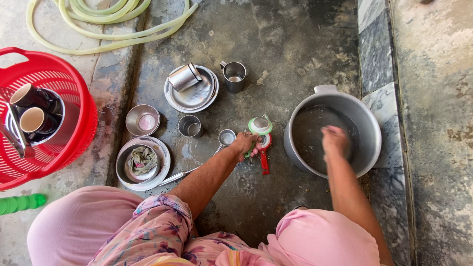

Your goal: The person washes several metal dishes and a tea strainer with a cloth and water, rinsing them one by one under a faucet and placing them into a red basket.

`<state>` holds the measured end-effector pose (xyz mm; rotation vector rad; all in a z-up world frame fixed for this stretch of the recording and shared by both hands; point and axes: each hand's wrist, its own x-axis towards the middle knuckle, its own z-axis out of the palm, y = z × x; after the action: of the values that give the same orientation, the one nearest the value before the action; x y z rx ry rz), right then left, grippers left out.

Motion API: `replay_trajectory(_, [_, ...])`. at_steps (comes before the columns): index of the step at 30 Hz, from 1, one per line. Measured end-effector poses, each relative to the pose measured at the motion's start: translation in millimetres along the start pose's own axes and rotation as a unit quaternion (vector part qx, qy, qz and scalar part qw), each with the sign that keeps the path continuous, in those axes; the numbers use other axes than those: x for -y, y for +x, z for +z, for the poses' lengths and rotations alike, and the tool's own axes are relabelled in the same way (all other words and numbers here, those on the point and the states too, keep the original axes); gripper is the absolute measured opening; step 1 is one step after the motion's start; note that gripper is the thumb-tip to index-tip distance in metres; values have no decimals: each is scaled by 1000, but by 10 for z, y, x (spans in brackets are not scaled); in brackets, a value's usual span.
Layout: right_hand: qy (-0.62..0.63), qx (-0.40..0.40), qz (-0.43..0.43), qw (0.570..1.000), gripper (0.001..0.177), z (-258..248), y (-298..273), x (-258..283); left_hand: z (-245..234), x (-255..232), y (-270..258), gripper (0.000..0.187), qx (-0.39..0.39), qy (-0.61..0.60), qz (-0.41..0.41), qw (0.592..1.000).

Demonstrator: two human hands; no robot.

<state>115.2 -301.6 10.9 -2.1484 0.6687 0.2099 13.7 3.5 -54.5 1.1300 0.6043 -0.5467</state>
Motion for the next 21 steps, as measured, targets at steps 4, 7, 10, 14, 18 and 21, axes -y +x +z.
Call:
replay_trajectory(4, [-20, -101, 14, 995, 44, 76, 692, -900, 14, 72, -238, 42, -47, 163, -46, 984])
replay_trajectory(7, [302, 144, 165, 928, 16, 157, 774, -1009, 64, 153, -295, 42, -56, 227, -28, 972])
replay_trajectory(10, [497, 421, 89, 754, 27, 282, 382, -601, 119, 248, -122, 30, 7, 194, -5, 981])
replay_trajectory(14, [243, 504, -35, 828, 16, 385, -562, 211, 43, 400, 244, 31, -26, 280, 103, 954])
replay_trajectory(18, [275, 261, -41, 925, 28, 150, -322, 205, -589, 336, 390, 25, -278, 409, 110, 862])
replay_trajectory(21, [347, 94, 116, 926, 34, -121, 447, -309, -1102, 487, 87, 38, -386, 447, 104, 800])
